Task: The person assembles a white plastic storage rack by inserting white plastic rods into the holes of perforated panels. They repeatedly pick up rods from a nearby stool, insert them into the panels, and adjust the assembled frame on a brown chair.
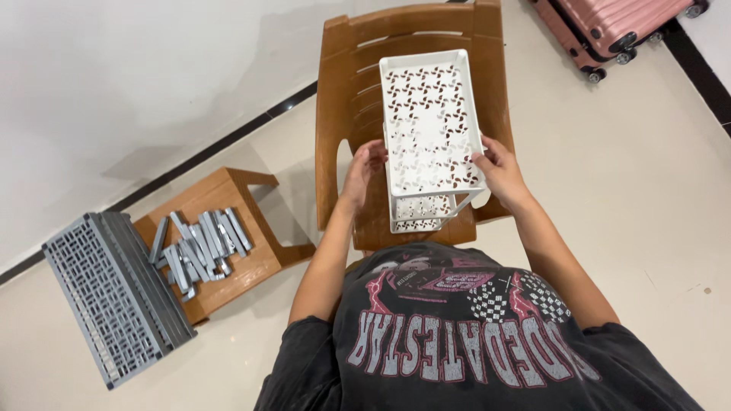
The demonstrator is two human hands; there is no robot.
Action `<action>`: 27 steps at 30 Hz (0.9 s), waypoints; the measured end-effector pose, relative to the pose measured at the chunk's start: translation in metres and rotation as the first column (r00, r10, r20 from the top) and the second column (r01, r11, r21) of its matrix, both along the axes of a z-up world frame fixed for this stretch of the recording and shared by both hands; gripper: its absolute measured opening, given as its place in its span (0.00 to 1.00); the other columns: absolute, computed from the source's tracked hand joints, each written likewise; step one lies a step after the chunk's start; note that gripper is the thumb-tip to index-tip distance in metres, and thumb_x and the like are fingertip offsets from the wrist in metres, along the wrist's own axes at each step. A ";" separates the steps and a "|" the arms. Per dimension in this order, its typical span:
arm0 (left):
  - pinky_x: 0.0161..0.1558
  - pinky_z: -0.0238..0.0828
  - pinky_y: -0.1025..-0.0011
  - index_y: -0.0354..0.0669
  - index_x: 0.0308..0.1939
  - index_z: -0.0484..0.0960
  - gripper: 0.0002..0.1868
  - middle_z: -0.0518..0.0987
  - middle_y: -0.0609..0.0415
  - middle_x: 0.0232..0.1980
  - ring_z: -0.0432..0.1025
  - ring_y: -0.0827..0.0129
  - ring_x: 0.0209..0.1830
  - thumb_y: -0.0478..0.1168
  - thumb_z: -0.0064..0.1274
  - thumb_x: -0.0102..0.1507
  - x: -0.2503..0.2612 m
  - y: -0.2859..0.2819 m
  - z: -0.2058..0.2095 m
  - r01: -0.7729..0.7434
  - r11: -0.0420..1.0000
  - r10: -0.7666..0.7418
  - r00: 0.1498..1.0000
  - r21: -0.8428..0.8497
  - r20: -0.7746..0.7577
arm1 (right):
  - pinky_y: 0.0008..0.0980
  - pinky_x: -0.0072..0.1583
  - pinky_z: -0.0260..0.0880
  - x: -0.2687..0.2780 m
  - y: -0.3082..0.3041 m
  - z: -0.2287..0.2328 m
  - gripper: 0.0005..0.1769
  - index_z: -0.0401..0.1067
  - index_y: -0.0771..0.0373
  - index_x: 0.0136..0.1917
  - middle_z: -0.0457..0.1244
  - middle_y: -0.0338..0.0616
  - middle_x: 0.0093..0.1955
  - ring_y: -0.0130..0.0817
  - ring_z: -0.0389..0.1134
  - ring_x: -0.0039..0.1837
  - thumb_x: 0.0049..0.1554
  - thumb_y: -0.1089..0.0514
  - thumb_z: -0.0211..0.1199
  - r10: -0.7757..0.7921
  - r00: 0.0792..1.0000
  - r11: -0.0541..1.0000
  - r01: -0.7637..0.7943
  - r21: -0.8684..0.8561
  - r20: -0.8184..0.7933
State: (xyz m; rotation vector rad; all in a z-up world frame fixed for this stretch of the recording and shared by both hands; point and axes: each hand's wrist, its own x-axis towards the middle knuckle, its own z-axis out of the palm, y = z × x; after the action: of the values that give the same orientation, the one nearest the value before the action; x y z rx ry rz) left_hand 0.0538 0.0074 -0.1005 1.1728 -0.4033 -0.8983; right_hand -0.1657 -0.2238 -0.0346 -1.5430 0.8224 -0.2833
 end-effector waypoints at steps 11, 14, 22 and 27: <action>0.53 0.73 0.62 0.37 0.54 0.74 0.17 0.80 0.46 0.48 0.75 0.63 0.48 0.46 0.43 0.71 0.008 -0.048 -0.011 -0.367 0.914 0.320 0.914 0.173 0.248 | 0.34 0.62 0.68 0.042 -0.107 0.043 0.23 0.69 0.63 0.71 0.69 0.48 0.61 0.34 0.69 0.60 0.64 0.63 0.54 0.275 0.924 0.949 -0.305 -0.079 -0.265; 0.57 0.69 0.65 0.36 0.59 0.71 0.18 0.75 0.47 0.55 0.71 0.64 0.54 0.46 0.41 0.72 0.027 -0.044 -0.014 -0.534 0.837 0.426 0.775 0.123 0.466 | 0.38 0.62 0.68 0.064 -0.129 0.053 0.23 0.70 0.59 0.71 0.70 0.48 0.60 0.38 0.70 0.59 0.63 0.63 0.55 0.369 0.847 0.879 -0.452 -0.153 -0.382; 0.64 0.70 0.67 0.35 0.63 0.70 0.23 0.76 0.51 0.59 0.72 0.67 0.59 0.52 0.38 0.76 0.027 -0.024 -0.068 -0.374 0.887 0.380 0.924 -0.269 -0.031 | 0.48 0.66 0.64 0.144 -0.132 0.061 0.22 0.76 0.45 0.68 0.71 0.50 0.57 0.48 0.71 0.61 0.61 0.58 0.58 0.180 0.594 0.353 -0.783 -0.513 -0.784; 0.48 0.69 0.75 0.34 0.61 0.72 0.25 0.78 0.55 0.46 0.70 0.75 0.45 0.54 0.40 0.75 -0.003 -0.012 -0.093 -0.336 0.942 0.315 0.891 0.008 0.327 | 0.56 0.67 0.59 0.156 -0.059 0.073 0.21 0.73 0.51 0.70 0.68 0.49 0.64 0.50 0.65 0.67 0.67 0.46 0.58 0.222 0.753 0.063 -0.645 -0.761 -0.620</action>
State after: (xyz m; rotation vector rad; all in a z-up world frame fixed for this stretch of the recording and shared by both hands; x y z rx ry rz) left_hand 0.0503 -0.0051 -0.1933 1.4041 -0.4254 -0.4282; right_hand -0.0101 -0.2832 0.0385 -3.1095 0.2551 0.0079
